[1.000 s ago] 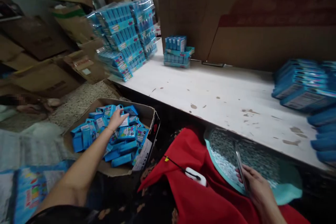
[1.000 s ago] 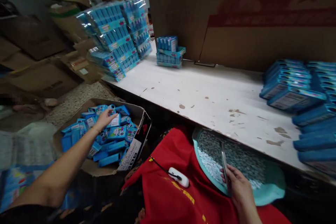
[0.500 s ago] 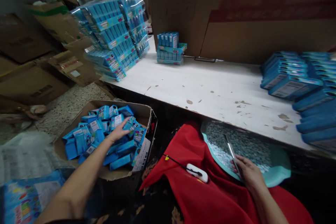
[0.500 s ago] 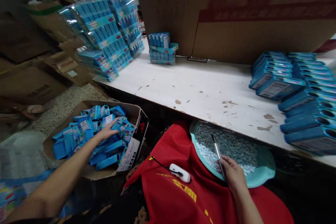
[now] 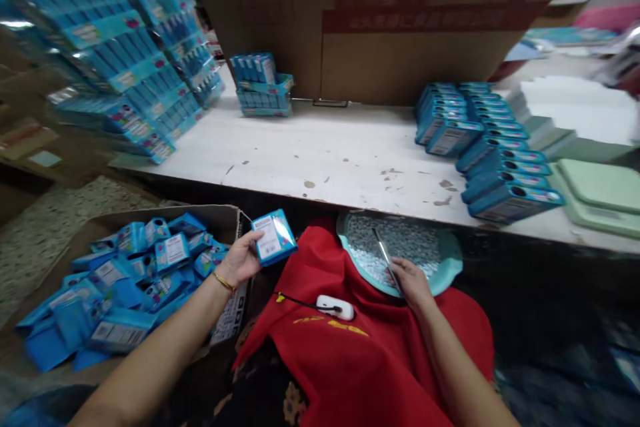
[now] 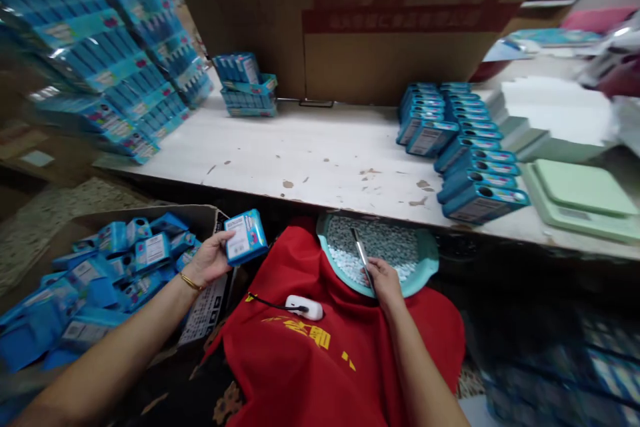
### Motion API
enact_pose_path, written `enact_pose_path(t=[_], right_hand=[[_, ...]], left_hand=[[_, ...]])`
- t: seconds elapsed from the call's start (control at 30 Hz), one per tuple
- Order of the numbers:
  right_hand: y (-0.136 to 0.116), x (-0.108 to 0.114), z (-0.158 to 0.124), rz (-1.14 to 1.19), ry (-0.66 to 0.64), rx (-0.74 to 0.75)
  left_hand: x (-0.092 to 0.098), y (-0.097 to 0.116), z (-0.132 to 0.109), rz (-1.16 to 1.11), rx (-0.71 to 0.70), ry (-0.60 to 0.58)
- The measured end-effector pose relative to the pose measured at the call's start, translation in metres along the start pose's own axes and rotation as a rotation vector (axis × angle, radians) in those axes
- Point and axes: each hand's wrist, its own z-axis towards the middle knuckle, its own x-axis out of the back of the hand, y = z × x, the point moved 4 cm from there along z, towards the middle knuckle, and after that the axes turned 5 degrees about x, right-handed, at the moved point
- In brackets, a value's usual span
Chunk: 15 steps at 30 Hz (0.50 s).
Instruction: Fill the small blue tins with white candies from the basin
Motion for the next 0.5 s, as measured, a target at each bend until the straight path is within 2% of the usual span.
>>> enact_pose_path(t=[0.13, 0.3, 0.4, 0.5], right_hand=[[-0.001, -0.001, 0.002, -0.036, 0.007, 0.062], [-0.002, -0.001, 0.010, -0.153, -0.044, 0.172], [-0.014, 0.008, 0.015, -0.430, -0.087, 0.262], [-0.038, 0.032, 0.018, -0.871, -0.055, 0.310]], left_hand=[[-0.033, -0.010, 0.002, 0.066, -0.114, -0.066], [-0.056, -0.009, 0.001, 0.352, -0.268, -0.074], [-0.066, -0.011, 0.003, 0.578, -0.324, -0.094], [-0.069, -0.015, 0.005, 0.729, -0.347, -0.118]])
